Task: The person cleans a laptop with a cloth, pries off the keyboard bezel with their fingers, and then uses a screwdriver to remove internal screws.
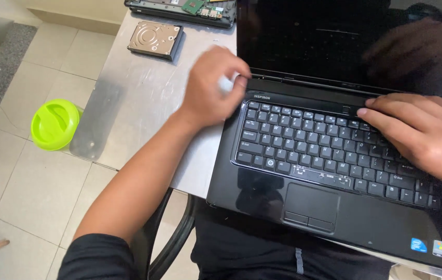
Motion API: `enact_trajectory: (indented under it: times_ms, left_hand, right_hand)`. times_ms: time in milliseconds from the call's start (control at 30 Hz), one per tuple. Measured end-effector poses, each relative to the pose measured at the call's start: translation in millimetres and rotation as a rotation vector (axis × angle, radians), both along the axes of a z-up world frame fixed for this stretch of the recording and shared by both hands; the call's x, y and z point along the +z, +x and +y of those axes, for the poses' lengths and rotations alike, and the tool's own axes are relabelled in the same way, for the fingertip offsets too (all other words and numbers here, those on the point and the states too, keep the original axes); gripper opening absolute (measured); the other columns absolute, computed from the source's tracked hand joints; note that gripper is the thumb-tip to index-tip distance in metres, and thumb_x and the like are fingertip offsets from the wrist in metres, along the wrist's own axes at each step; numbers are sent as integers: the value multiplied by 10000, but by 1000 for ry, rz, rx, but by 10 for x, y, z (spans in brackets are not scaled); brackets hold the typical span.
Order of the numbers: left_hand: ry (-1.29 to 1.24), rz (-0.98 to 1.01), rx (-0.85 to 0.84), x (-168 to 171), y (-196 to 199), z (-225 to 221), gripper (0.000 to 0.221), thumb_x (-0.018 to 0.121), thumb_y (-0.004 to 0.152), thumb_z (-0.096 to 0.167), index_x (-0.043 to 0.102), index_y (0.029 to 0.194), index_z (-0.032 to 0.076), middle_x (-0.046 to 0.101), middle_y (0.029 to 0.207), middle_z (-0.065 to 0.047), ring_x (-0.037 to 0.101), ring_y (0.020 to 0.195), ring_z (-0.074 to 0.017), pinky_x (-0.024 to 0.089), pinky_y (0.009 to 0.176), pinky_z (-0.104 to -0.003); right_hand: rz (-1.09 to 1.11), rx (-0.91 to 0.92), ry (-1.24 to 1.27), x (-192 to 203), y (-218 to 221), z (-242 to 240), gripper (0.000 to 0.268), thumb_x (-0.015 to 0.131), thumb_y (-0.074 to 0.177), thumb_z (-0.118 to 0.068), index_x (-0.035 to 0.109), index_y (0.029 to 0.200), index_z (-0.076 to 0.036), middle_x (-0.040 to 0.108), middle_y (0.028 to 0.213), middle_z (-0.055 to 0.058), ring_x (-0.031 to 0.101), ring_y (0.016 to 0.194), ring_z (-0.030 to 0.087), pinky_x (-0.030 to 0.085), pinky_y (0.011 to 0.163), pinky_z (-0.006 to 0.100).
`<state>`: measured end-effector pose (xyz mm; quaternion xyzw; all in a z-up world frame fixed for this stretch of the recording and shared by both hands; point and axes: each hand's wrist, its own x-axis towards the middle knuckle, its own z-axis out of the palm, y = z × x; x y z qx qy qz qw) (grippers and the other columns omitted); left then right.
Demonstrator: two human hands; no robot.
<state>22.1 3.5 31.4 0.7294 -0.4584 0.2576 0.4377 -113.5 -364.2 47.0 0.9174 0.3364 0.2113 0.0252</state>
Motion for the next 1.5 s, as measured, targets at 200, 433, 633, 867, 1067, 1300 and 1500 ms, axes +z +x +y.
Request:
enact_trajectory:
  times_ms: [200, 433, 633, 867, 1067, 1300, 1500]
  left_hand:
    - [326, 439, 76, -124, 154, 275, 267, 783, 877, 276, 587, 1024, 172, 608, 933, 7, 584, 766, -166, 457, 775, -356]
    - [336, 620, 99, -94, 169, 260, 201, 809, 866, 302, 657, 919, 182, 667, 881, 42, 576, 797, -135, 468, 753, -300]
    - [300, 541, 55, -102, 179, 277, 258, 857, 840, 317, 709, 910, 117, 721, 876, -17, 692, 786, -151, 559, 747, -283]
    - [252, 641, 34, -70, 202, 288, 317, 890, 799, 284, 781, 1011, 74, 798, 868, -46, 755, 763, -132, 629, 754, -255]
    - [214, 599, -13, -86, 203, 311, 239, 884, 801, 238, 774, 953, 89, 801, 856, -37, 770, 753, -129, 637, 749, -242]
    - [207, 659, -68, -36, 201, 314, 222, 874, 815, 205, 736, 957, 105, 800, 903, -32, 753, 777, -128, 626, 737, -245]
    - [228, 661, -21, -8, 182, 304, 210, 853, 827, 237, 722, 938, 115, 791, 882, -17, 734, 753, -124, 610, 732, -252]
  right_hand:
    - [118, 199, -110, 12, 144, -181, 459, 426, 1043, -95, 519, 1492, -110, 593, 1497, 125, 618, 1376, 321, 567, 1061, 445]
    - [-14, 375, -267, 172, 409, 138, 397, 443, 1032, -94, 535, 1417, -60, 643, 1393, 169, 667, 1274, 341, 605, 967, 423]
    - [-122, 403, -228, 140, 510, 404, 271, 496, 1046, -42, 556, 1309, -14, 693, 1351, 187, 725, 1196, 349, 618, 838, 392]
    - [-172, 386, -187, 142, 635, 733, 133, 570, 1046, -60, 613, 1167, -24, 735, 1250, 155, 757, 1117, 309, 628, 792, 362]
    - [-189, 358, -157, 107, 728, 975, 90, 595, 1058, -104, 617, 1132, -59, 748, 1216, 102, 768, 1105, 271, 620, 760, 330]
    - [-231, 321, -175, 150, 812, 1325, 112, 677, 1005, -35, 624, 1088, -87, 749, 1171, 60, 757, 1057, 224, 606, 729, 301]
    - [-188, 319, -229, 113, 826, 1311, 179, 637, 989, -53, 647, 1168, -62, 738, 1180, 80, 737, 1100, 232, 611, 815, 313]
